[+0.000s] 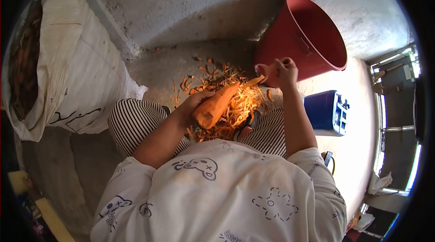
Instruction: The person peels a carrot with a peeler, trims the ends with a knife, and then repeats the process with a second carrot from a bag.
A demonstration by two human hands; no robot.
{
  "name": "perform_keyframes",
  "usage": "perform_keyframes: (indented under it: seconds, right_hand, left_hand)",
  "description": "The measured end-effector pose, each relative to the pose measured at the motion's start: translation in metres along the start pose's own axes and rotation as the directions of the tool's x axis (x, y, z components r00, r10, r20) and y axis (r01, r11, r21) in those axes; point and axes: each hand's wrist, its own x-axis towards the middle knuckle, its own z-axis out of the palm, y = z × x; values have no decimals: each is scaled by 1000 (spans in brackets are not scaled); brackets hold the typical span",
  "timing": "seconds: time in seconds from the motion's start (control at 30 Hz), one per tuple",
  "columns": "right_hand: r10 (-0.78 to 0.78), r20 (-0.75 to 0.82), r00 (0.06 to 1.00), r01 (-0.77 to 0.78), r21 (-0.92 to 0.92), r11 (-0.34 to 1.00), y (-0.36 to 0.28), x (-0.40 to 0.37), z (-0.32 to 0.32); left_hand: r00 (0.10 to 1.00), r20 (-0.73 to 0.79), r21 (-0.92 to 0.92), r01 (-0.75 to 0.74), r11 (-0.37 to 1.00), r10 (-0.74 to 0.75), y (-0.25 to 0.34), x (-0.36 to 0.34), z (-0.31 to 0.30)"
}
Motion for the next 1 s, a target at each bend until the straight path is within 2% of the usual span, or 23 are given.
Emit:
perform_keyframes:
  seconds: [0.07,0.13,0.17,0.2,0.27,0.3,0.37,0.47,0.5,0.53,0.57,0.6,0.63,0.7,0.8,0.87,0.9,0.93,0.97,1.0]
  right_hand:
    - [-47,-97,994,52,48,997,-4,-5,-6]
    - [-28,-17,999,30,141,990,-31,-35,25]
    - [37,85,996,-54,206,977,-50,-59,43]
    - [24,260,965,-100,284,953,-48,-72,49]
    - [94,456,885,-226,244,943,-60,-103,69]
    - [108,537,837,-281,252,926,-59,-113,78]
    - [184,574,798,-345,185,920,-51,-114,84]
    - [149,432,889,-326,372,869,-10,-68,67]
    - [154,345,926,-289,386,876,6,-46,50]
    - [160,109,981,-185,285,941,15,-28,39]
    - [174,-82,981,-175,-6,985,10,-18,25]
    - [178,-202,963,-197,-76,978,28,-1,2]
    - [167,-263,950,-149,89,985,24,-3,-4]
    - [124,-202,972,-66,272,960,14,-10,-8]
    - [101,97,990,-131,380,916,-34,-59,36]
    - [76,386,920,-230,370,900,-45,-89,54]
    - [80,515,854,-290,343,894,-45,-99,61]
    - [152,621,769,-437,337,834,-51,-108,68]
    - [139,664,735,-430,297,853,-50,-111,73]
    - [102,652,751,-384,307,871,-45,-107,74]
  left_hand:
    - [994,-80,-9,-69,998,68,0,-2,3]
    - [990,-115,-52,-87,995,81,0,1,7]
    - [987,-137,-68,-96,993,86,0,3,9]
    - [981,-150,-17,-125,992,121,0,2,12]
    - [968,-164,84,-177,981,189,-1,2,16]
    - [988,-89,44,-125,991,129,-1,5,8]
    - [998,65,-32,-17,999,19,-5,9,-14]
    - [995,-60,48,-78,996,81,-8,6,2]
    - [994,-85,17,-68,998,70,-9,6,1]
    - [992,-109,-11,-63,998,61,-9,6,-2]
    - [989,-137,-39,-59,997,54,-8,5,-5]
    - [990,-125,0,-71,997,71,-5,3,0]
    - [990,-111,37,-85,996,89,-1,0,7]
    - [985,-127,38,-114,993,118,-4,0,9]
    - [967,-213,-3,-147,989,143,-4,3,8]
    - [982,-146,-73,-135,988,123,-5,4,14]
    - [987,-110,-107,-126,986,114,-4,6,16]
    - [986,-115,-65,-129,989,121,-6,7,14]
    - [984,-120,-23,-133,991,129,-8,9,9]
    - [983,-125,17,-136,991,137,-10,9,7]
